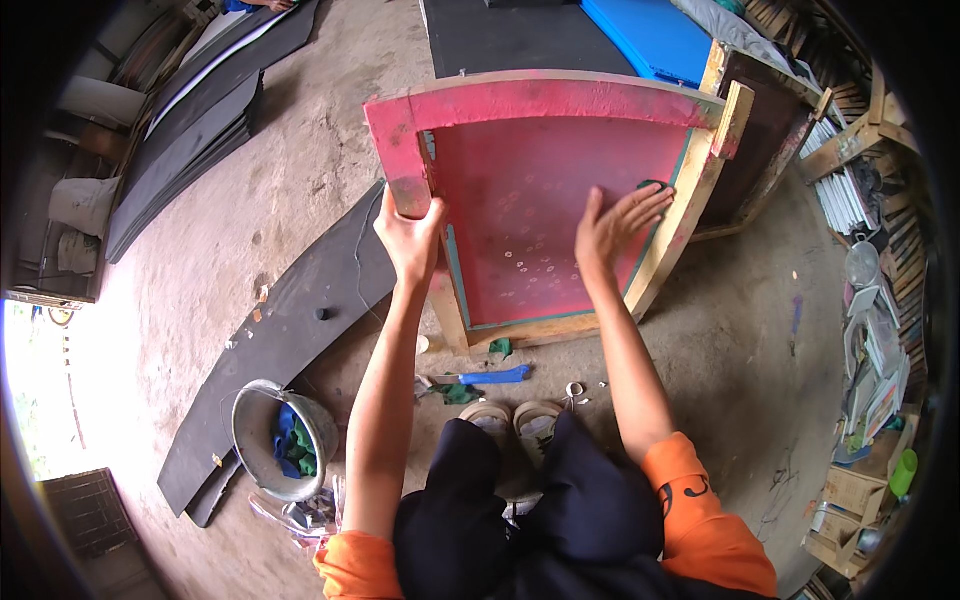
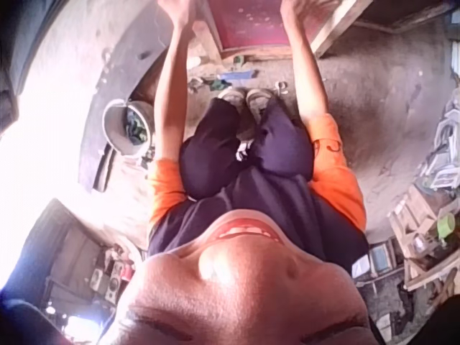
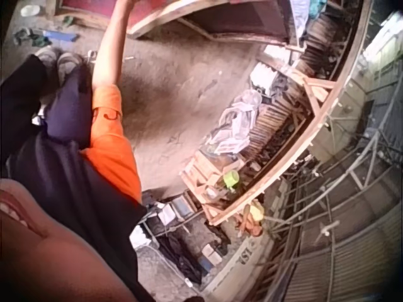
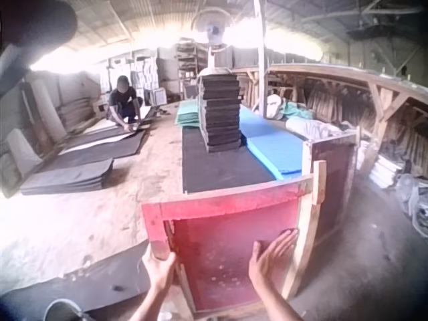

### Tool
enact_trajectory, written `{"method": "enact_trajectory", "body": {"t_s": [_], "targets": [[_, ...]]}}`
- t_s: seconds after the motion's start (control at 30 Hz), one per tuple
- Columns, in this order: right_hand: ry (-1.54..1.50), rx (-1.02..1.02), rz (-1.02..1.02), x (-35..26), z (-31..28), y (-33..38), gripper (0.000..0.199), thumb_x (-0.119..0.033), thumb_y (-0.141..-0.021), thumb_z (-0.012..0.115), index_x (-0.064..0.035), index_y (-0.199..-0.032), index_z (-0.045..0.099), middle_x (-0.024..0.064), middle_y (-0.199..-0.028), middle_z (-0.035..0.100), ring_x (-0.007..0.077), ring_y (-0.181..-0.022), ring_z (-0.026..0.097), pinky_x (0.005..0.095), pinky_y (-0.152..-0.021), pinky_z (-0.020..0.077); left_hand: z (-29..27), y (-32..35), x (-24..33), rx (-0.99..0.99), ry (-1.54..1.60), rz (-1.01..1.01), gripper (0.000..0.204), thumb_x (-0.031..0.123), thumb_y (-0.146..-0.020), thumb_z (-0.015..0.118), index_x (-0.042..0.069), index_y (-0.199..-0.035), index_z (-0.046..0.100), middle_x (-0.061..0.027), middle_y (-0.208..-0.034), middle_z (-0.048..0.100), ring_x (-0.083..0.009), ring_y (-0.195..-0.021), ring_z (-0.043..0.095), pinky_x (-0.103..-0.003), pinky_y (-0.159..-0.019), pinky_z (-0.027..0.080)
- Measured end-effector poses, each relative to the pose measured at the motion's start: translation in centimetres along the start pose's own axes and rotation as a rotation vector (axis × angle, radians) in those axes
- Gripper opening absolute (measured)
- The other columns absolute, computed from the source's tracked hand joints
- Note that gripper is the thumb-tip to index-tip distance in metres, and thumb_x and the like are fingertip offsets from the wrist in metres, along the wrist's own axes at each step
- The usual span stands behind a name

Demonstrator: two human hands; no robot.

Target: The person sits on the floor and wipes a rectangular frame with a green cloth. They repeatedly rub the inner surface and edges, occasionally dip the cloth into a bucket, and flip the frame to clean the other side.

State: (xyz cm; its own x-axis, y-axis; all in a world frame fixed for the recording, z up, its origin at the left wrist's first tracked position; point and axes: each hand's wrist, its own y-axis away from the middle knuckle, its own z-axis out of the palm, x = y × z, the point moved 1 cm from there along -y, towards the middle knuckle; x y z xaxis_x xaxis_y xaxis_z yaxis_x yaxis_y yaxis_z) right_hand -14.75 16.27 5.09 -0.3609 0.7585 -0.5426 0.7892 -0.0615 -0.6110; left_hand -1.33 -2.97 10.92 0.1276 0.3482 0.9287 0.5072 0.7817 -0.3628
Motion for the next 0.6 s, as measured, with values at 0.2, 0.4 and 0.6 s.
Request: {"method": "enact_trajectory", "body": {"t_s": [0.2, 0.4, 0.6], "targets": [[0.236, -0.633, -0.667, -7.5, -0.1, 6.9, 0.083, -0.049, -0.075, 0.059, 0.0073, -0.13, 0.031, 0.0268, -0.138, 0.025, 0.0393, -0.13, 0.02, 0.0513, -0.104, 0.0192, -0.7, -0.2, -0.4, 0.028, -0.014, 0.024, 0.024, 0.01, -0.068, 0.063, -0.001, -0.088, 0.056, -0.0047, -0.065, 0.058, -0.0074, -0.061, 0.052, -0.024, -0.059, 0.045], [0.102, -0.356, -0.726, -8.7, 0.8, 3.8, 0.064, -0.044, -0.084, 0.052, -0.0053, -0.132, 0.036, 0.0164, -0.141, 0.026, 0.0301, -0.132, 0.023, 0.0481, -0.106, 0.0195, -0.5, -0.6, -0.3, 0.022, -0.018, 0.015, 0.022, 0.012, -0.067, 0.063, -0.001, -0.083, 0.055, -0.0037, -0.061, 0.057, -0.0069, -0.055, 0.05, -0.024, -0.054, 0.045], [0.253, -0.702, -0.739, -5.1, 0.7, 9.3, 0.064, -0.045, -0.082, 0.053, -0.0089, -0.132, 0.037, 0.0136, -0.142, 0.026, 0.0278, -0.132, 0.024, 0.0473, -0.106, 0.02, -0.8, -0.6, -0.3, -0.009, -0.027, 0.001, 0.024, 0.011, -0.067, 0.063, -0.001, -0.086, 0.055, -0.0039, -0.064, 0.058, -0.0078, -0.058, 0.052, -0.024, -0.058, 0.046]]}}
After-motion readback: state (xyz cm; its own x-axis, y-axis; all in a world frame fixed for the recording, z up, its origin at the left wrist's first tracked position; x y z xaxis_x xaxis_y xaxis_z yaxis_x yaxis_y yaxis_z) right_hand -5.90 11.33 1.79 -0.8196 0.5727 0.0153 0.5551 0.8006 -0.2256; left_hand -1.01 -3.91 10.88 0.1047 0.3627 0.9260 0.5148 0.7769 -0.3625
